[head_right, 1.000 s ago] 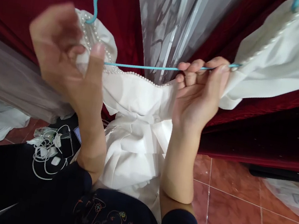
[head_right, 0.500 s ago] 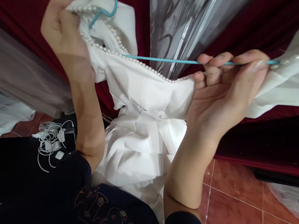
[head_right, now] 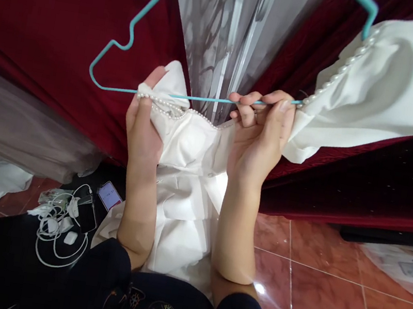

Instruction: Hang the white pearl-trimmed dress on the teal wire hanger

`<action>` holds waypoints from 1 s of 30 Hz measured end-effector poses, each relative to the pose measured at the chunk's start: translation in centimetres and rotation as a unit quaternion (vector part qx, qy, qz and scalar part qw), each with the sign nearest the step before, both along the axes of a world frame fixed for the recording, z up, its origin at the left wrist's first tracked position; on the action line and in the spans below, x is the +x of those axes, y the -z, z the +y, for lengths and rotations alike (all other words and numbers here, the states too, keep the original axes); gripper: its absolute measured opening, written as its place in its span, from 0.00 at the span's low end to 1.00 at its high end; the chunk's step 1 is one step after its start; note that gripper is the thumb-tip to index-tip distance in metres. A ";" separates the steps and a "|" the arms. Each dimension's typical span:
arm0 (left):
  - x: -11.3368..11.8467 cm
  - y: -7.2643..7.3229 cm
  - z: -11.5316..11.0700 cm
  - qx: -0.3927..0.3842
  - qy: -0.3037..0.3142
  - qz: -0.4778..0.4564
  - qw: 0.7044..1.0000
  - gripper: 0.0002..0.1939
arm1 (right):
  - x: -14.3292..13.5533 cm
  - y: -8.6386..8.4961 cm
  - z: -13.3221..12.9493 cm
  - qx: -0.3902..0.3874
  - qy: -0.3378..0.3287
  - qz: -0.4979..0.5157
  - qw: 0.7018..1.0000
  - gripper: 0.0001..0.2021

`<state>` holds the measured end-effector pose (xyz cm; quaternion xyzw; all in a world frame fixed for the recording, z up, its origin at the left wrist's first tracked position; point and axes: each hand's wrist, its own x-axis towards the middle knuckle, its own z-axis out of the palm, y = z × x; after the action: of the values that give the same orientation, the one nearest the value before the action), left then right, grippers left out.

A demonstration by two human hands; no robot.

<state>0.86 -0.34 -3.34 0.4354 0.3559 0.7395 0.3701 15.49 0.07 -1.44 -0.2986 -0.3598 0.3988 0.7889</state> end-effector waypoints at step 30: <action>-0.4 -2.4 0.7 0.036 -0.008 -0.036 0.999 0.15 | 12.0 -2.9 3.1 0.009 0.341 -0.102 0.935 0.15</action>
<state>0.49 0.41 -0.91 0.4187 0.3184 0.7701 0.3610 27.53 3.18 1.43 -0.4352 -0.3184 0.0701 0.8392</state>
